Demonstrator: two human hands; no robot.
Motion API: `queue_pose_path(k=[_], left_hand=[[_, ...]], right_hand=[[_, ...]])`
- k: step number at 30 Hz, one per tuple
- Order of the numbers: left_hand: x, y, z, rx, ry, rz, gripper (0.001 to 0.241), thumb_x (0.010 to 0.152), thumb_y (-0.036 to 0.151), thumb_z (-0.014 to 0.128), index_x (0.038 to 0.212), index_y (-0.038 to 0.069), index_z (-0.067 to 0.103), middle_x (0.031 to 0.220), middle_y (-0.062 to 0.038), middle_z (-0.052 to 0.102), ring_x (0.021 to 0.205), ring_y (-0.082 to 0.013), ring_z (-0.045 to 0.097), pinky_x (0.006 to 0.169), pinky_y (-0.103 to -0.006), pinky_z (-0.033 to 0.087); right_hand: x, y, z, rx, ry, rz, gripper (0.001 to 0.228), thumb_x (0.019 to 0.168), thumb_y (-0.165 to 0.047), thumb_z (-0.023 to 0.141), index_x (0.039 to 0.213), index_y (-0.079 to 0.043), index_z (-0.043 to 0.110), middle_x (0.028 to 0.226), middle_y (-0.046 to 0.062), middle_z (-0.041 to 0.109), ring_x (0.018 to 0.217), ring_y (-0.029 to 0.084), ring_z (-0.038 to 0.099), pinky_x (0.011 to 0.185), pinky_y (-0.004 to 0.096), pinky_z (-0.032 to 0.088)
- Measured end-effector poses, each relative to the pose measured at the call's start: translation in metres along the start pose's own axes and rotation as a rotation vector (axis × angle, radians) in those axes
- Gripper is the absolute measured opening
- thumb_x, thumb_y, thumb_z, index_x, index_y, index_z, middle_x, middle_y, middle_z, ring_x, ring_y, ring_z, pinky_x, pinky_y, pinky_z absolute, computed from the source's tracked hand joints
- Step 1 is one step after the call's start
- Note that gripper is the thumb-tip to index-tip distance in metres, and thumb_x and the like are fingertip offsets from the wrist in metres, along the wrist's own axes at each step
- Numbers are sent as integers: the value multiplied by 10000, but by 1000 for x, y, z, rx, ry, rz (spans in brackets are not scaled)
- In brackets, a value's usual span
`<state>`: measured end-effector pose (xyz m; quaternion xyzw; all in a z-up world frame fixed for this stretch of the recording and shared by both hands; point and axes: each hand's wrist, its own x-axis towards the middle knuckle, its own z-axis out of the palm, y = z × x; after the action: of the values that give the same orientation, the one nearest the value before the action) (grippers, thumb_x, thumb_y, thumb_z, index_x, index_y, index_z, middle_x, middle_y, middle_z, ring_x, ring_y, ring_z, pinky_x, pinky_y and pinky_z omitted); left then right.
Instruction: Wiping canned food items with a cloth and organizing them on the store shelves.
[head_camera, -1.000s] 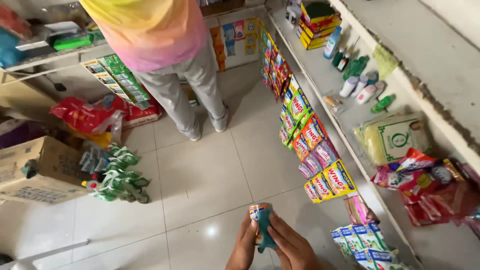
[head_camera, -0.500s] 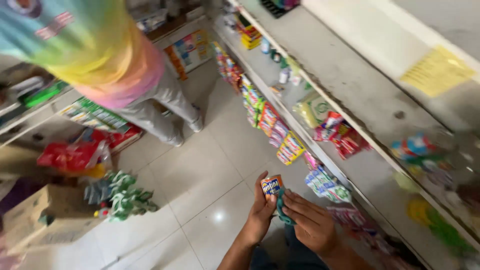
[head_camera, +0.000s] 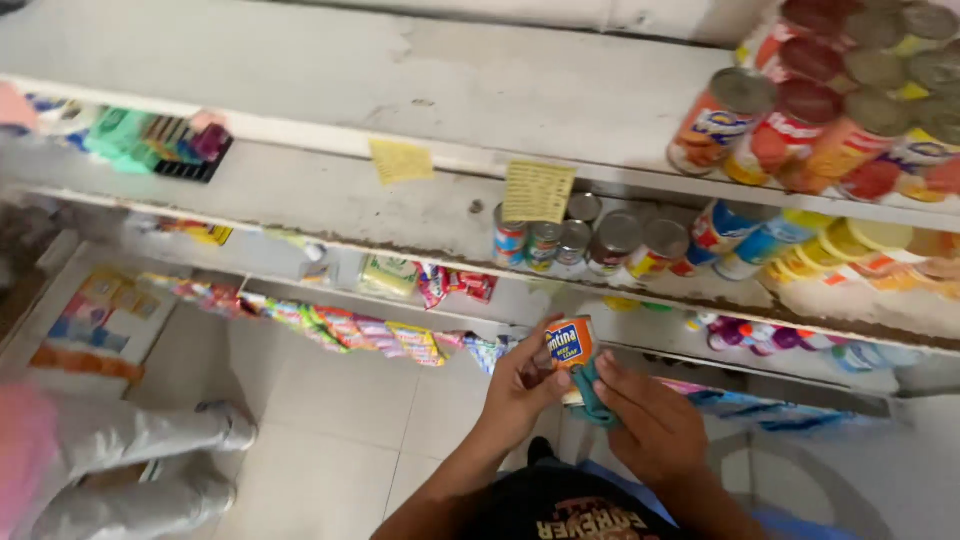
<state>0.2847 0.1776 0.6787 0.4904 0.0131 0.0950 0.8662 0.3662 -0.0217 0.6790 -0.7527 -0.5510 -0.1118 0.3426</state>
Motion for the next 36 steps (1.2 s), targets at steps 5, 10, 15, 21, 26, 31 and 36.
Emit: queue_pose_path(k=[5,10,15,21,26,31,36], left_hand=[[37,3,23,-81,-204,-67,846,956,184,766,1636,0,298,1400,-117,623,1196,-148,625,1034,-291,505],[71,8,13,-72,-402,-230,871,945,159,748,1653,26,258,1392,-98,605,1182,-154,612,998,-295,502],[80,22,-21,-38,-502,-342,833,948,157,723,1646,42,284,1421,-57,596,1210,-128,593,1018,-285,500],[85,34,-81,44,-760,-474,696,964,156,733,1574,24,424,1384,-54,604,1150,-138,605,972,-304,529],[69,51,-86,-25,-785,-519,672,970,181,715,1564,33,439,1350,-48,633,1137,-125,626,909,-290,539],[59,37,-92,-45,-949,-471,644,970,124,699,1551,12,443,1357,-43,618,1155,-127,603,964,-305,527],[49,36,-61,-137,-936,-552,697,922,62,631,1591,7,443,1356,-67,601,1117,-158,562,941,-317,469]], right_hand=[[37,-12,-49,-53,130,162,707,765,-114,751,1395,90,504,1540,262,454,1434,405,466,1180,527,365],[25,-13,-45,-170,166,219,745,801,-170,767,1434,66,451,1552,282,424,1446,415,442,1229,555,298],[41,-53,-10,-362,227,370,658,796,-46,716,1422,-88,520,1573,130,494,1473,286,509,1302,531,306],[89,-122,33,-295,269,652,791,660,-5,745,1402,105,491,1534,322,418,1436,421,405,1166,546,322],[97,-168,53,-394,357,722,704,690,32,720,1373,-41,566,1540,152,523,1452,309,515,1246,474,368],[115,-193,42,-361,347,868,810,697,-66,793,1419,96,463,1554,324,367,1432,425,386,1168,498,326],[78,-196,48,-502,348,833,749,748,-57,770,1437,26,489,1596,235,382,1468,357,412,1222,459,342]])
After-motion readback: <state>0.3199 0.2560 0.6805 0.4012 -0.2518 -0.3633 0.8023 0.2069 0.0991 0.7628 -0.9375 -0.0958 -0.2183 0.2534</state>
